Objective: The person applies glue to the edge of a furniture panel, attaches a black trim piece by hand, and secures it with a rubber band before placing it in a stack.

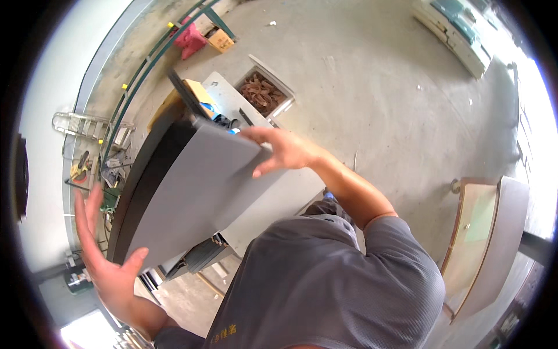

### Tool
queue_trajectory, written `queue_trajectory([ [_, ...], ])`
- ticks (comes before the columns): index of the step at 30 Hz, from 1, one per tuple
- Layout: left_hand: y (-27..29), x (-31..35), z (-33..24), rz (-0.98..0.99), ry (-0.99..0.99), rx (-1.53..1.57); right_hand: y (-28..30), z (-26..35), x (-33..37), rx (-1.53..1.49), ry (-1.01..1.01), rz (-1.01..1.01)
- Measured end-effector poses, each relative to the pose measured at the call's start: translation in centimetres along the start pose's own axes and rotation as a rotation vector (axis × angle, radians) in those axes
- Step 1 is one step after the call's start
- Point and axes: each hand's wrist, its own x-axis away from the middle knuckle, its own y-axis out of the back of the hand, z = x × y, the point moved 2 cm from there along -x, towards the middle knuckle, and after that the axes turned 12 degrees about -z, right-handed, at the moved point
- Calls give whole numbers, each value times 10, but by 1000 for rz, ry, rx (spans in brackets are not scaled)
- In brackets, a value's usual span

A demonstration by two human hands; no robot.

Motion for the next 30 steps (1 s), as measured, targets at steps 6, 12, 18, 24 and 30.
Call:
queue_trajectory([
  [6, -19, 15, 8, 211, 641, -400, 65, -140, 11, -413, -184, -102],
  [12, -6, 29, 17, 217, 515, -436, 128, -351, -63, 503, -445, -290],
  [18, -28, -7, 8, 283, 607, -531, 119, -480, -155, 907, -533, -176],
  [24, -59, -37, 13, 327, 684, -601, 99, -546, -199, 1100, -488, 123],
  [30, -66, -49, 16, 347, 745, -650, 90, -600, -224, 1140, -599, 188],
])
